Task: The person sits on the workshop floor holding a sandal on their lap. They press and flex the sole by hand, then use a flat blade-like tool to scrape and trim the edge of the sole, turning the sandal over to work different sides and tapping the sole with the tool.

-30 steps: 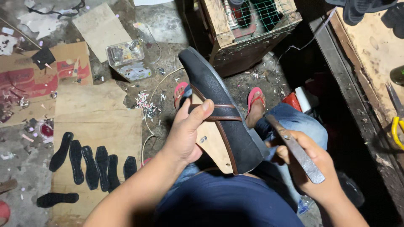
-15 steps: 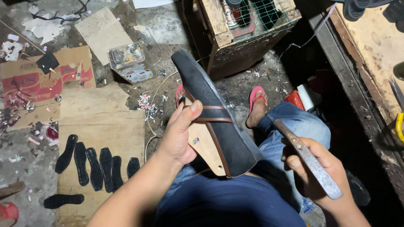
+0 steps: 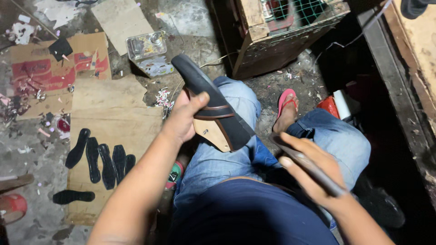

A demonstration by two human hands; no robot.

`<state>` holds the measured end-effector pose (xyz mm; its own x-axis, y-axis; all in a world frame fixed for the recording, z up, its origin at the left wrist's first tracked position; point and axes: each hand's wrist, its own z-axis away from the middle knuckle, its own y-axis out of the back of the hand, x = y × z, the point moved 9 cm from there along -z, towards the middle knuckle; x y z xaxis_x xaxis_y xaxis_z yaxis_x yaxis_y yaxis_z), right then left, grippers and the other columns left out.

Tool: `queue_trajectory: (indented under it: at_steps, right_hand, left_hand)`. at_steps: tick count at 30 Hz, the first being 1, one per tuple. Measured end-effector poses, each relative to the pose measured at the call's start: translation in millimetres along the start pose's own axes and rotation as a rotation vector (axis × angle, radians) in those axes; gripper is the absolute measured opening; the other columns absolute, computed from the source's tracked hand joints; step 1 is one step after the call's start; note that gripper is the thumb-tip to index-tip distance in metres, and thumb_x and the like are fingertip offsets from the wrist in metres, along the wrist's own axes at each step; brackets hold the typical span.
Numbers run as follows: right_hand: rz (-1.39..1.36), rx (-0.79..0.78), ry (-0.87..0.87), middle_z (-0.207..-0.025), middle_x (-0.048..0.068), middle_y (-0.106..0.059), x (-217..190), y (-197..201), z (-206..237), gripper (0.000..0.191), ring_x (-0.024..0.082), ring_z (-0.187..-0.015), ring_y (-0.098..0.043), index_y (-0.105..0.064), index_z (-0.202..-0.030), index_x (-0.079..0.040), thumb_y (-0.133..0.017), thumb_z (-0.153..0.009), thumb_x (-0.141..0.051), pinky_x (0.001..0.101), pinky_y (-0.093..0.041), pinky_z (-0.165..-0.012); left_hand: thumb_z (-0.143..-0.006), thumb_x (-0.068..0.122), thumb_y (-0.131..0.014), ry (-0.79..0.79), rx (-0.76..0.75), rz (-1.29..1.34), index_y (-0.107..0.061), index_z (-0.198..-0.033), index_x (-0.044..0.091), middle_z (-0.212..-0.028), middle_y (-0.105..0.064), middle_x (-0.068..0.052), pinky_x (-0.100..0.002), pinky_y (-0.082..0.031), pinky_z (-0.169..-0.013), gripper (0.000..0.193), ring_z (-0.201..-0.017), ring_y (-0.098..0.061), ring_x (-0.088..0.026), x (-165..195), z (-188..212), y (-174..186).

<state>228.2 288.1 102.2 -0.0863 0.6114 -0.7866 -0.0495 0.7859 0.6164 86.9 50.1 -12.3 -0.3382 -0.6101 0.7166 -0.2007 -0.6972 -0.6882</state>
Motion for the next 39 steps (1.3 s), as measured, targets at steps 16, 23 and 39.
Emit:
queue_trajectory:
  at_steps: [16, 23, 39]
  right_hand:
    - [0.123, 0.108, 0.467, -0.083, 0.011, -0.068, -3.2, -49.5, -25.6, 0.036, 0.022, -0.067, -0.067, -0.067, -0.113, -0.002, -0.084, -0.084, -0.014, 0.0319, -0.053, -0.062]
    - [0.173, 0.090, 0.511, -0.075, 0.011, -0.063, -12.6, -59.2, -53.8, 0.035, 0.026, -0.062, -0.063, -0.067, -0.113, 0.000, -0.084, -0.084, -0.011, 0.0363, -0.049, -0.057]
    - [0.252, 0.049, 0.504, -0.064, 0.011, -0.058, 14.9, -61.9, -27.7, 0.035, 0.028, -0.052, -0.059, -0.068, -0.108, 0.001, -0.086, -0.080, -0.010, 0.0398, -0.045, -0.050]
  left_hand:
    - [-0.077, 0.033, -0.082, 0.017, 0.498, -0.455, -0.054, -0.114, -0.008, -0.101, -0.068, -0.016, -0.034, -0.061, -0.070, 0.062, -0.082, -0.070, -0.018, 9.9, -35.1, 33.6]
    - [-0.076, 0.032, -0.082, 0.002, 0.527, -0.525, -0.046, -0.113, -0.004, -0.101, -0.065, -0.016, -0.033, -0.062, -0.067, 0.063, -0.082, -0.070, -0.019, 8.6, -33.7, 20.7]
    - [-0.079, 0.033, -0.079, 0.046, 0.523, -0.446, -0.052, -0.108, -0.001, -0.097, -0.065, -0.011, -0.032, -0.059, -0.067, 0.052, -0.080, -0.066, -0.016, -0.6, -33.1, 35.6]
